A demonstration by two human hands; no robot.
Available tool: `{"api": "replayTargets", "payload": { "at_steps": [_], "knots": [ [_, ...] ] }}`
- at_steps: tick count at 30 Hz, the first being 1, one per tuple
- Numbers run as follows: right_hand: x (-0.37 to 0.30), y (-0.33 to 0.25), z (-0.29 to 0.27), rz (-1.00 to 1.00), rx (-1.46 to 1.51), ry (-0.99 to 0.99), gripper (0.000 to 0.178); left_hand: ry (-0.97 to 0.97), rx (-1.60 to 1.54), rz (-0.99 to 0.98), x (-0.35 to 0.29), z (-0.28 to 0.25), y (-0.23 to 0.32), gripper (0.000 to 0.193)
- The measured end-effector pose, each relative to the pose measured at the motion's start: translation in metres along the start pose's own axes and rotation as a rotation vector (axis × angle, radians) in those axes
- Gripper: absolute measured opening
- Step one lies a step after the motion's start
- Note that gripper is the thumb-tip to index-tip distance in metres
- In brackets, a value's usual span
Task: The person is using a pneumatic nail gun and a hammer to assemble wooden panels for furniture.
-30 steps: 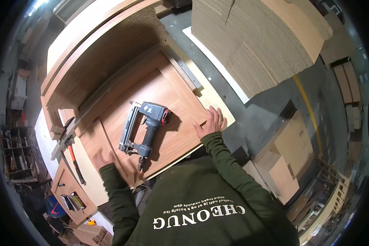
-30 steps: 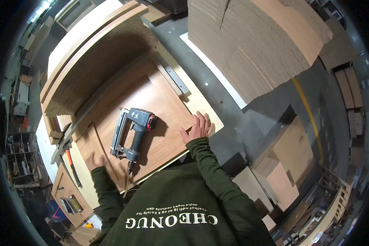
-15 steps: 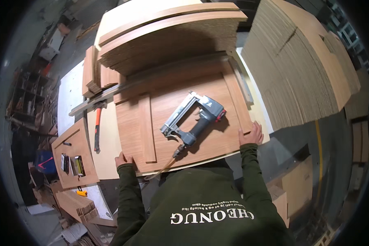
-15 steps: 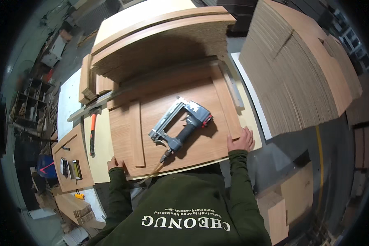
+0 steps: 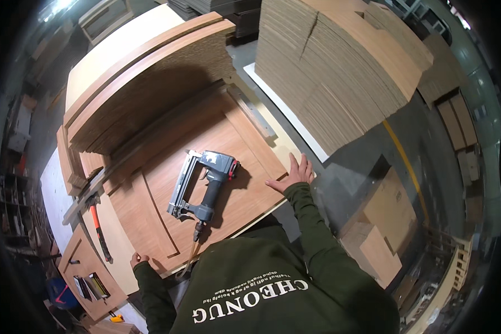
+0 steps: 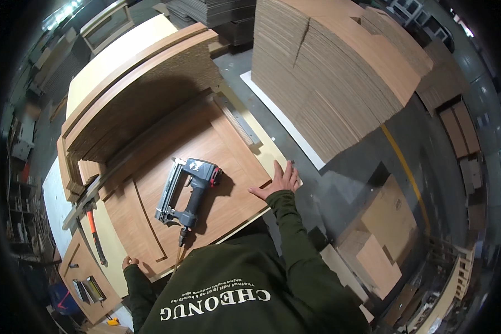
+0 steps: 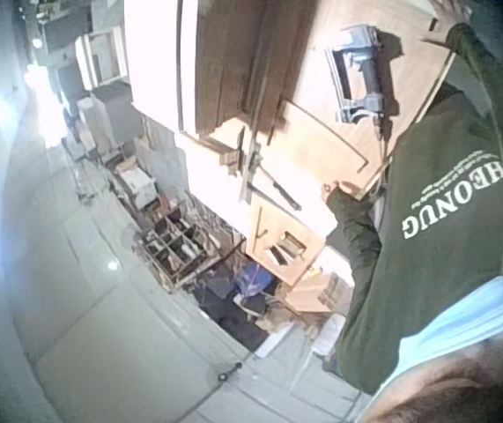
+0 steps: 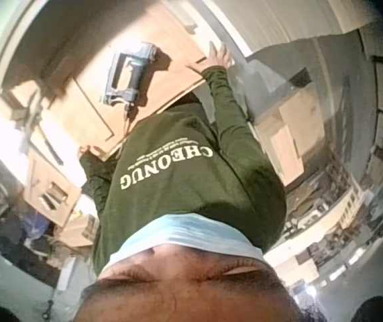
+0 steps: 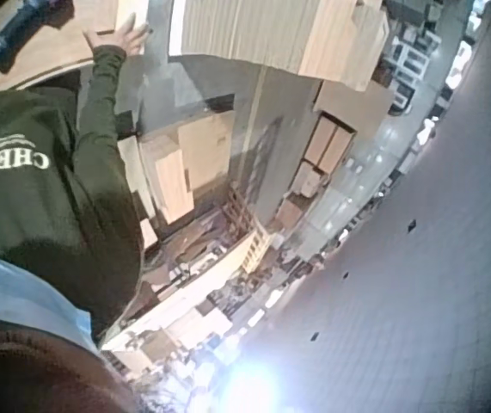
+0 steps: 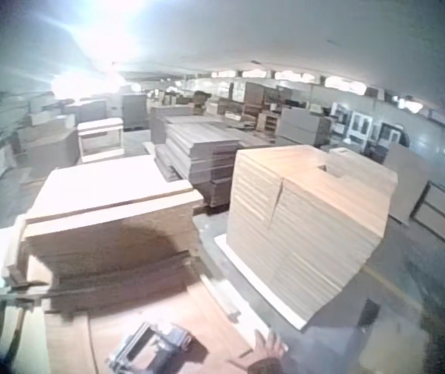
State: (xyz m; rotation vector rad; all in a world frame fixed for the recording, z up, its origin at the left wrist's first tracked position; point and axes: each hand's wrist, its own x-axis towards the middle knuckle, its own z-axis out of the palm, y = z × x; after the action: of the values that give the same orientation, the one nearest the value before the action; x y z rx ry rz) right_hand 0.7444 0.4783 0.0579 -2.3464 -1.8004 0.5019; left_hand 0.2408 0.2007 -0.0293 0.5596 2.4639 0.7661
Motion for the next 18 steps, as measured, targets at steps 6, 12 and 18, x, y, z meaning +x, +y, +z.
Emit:
{"api": "replayTargets", "payload": {
  "at_steps": [6,12,18],
  "knots": [
    [-0.005,0.001,0.028,-0.112,0.022,0.127,0.090,0.131,0.072,-0.047,-0.007,0.004,-0.010,0.038],
    [-0.009,0.000,0.047,-0.034,0.186,0.218,0.066,0.106,0.243,-0.053,-0.020,0.007,0.025,0.036],
    [-0.003,-0.001,0.037,-0.014,0.221,0.172,0.064,0.013,0.066,-0.073,-0.018,0.001,0.027,0.032]
  ]
}}
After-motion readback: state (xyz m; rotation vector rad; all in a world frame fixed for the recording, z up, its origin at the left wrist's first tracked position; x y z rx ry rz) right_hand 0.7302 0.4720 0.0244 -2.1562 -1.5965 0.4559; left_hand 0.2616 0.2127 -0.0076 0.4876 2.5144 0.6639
